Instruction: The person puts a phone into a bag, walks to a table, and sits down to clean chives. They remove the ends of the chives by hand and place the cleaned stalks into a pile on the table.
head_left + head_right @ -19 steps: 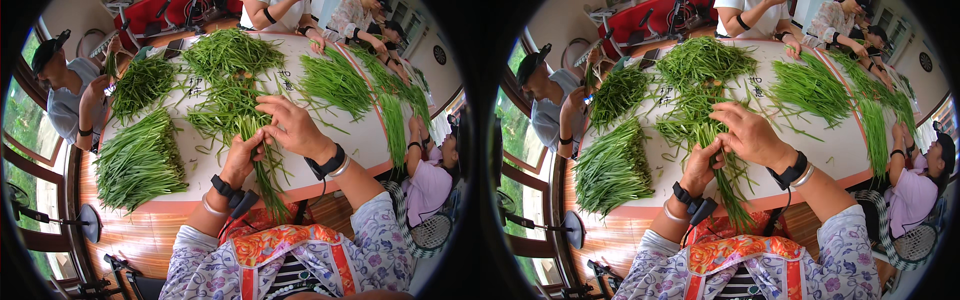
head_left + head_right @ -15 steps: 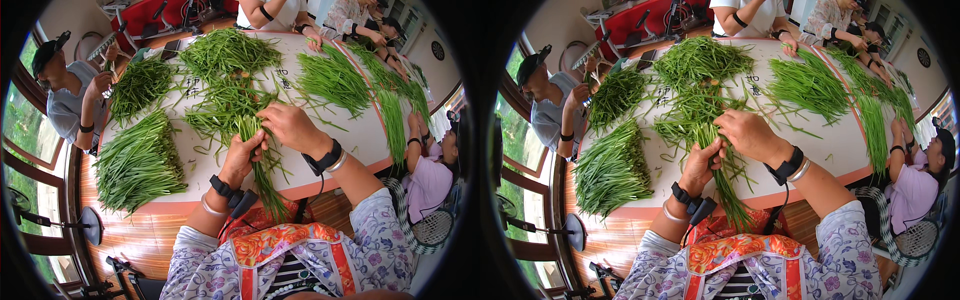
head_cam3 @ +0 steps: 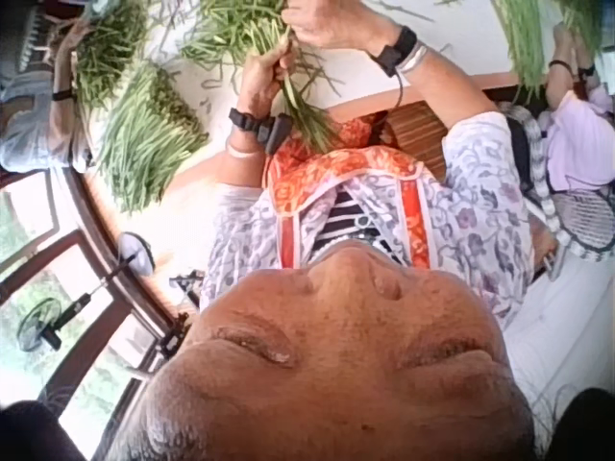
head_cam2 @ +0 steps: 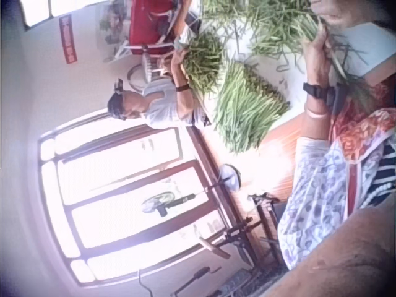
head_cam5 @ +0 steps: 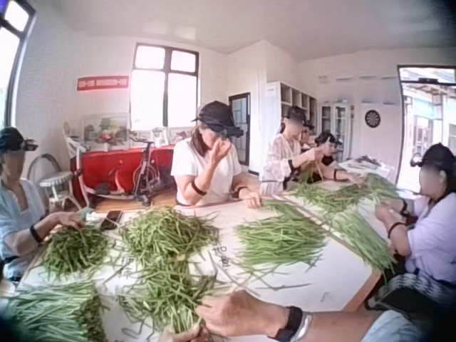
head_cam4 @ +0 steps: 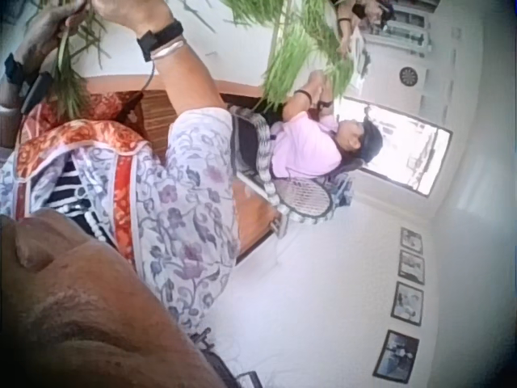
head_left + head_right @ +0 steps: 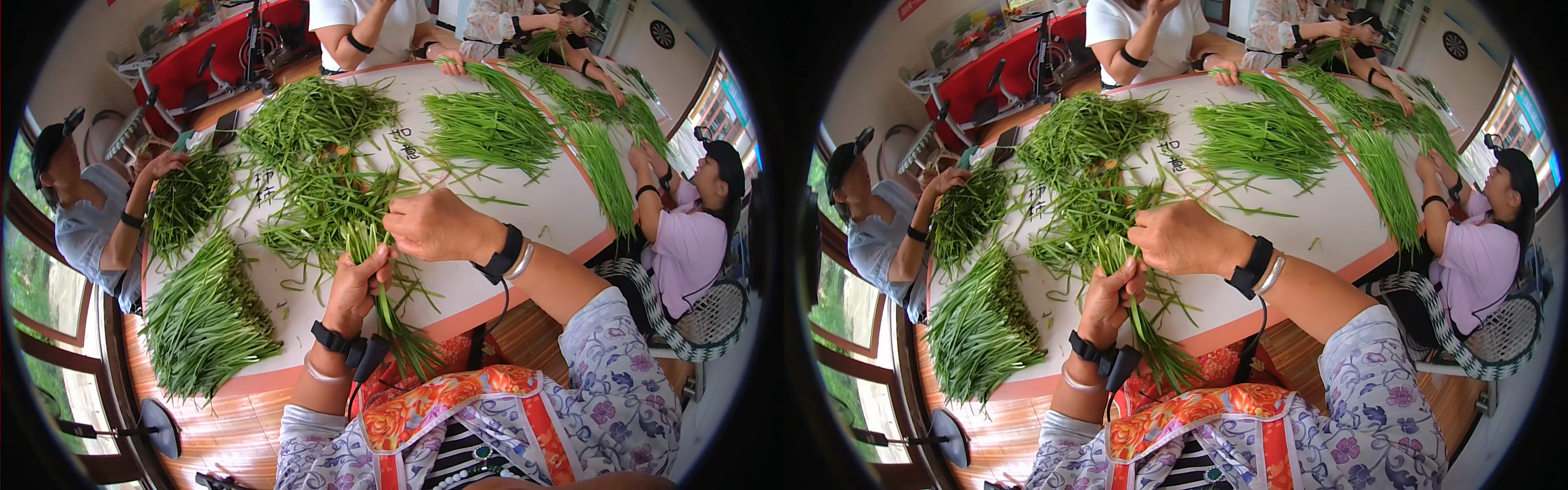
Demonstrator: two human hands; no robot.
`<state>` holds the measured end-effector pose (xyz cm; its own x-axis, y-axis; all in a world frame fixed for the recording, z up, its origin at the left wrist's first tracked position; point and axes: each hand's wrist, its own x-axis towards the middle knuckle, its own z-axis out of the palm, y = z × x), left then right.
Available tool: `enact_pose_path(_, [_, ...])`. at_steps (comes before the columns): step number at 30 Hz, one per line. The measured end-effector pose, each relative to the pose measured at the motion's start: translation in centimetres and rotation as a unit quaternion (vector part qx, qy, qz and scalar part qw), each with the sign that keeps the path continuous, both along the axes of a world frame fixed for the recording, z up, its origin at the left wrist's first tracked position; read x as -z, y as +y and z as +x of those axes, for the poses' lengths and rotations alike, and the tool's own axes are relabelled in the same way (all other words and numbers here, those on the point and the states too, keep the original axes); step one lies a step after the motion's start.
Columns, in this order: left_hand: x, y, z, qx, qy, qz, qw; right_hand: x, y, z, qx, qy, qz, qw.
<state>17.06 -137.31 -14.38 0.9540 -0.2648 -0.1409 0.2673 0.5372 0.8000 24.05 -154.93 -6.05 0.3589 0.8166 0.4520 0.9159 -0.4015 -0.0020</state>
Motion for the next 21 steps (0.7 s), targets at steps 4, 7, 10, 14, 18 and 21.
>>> enact_pose_path(4, [0.2,0.1,0.1,0.001,0.000,-0.004,1.000,1.5,0.4,0.3,-0.002,0.048,0.063,0.997])
enact_pose_path(7, [0.1,0.0,0.4,-0.019,0.003,-0.039,0.999,2.7,0.8,1.0,0.019,0.073,0.147,0.986])
enact_pose_path(10, [-0.2,0.1,0.1,-0.017,0.000,-0.041,0.999,2.5,0.1,3.8,0.092,0.107,0.261,0.955])
enact_pose_path(14, [0.3,0.2,0.3,-0.009,-0.019,-0.080,0.997,2.1,0.3,5.1,0.167,0.148,0.194,0.955])
enact_pose_path(18, [0.9,0.2,0.1,0.018,-0.066,-0.130,0.989,4.9,2.4,4.4,0.169,0.125,0.102,0.972])
enact_pose_path(21, [1.1,0.2,0.3,0.031,-0.082,-0.146,0.985,4.9,2.4,3.4,0.094,0.079,0.130,0.984])
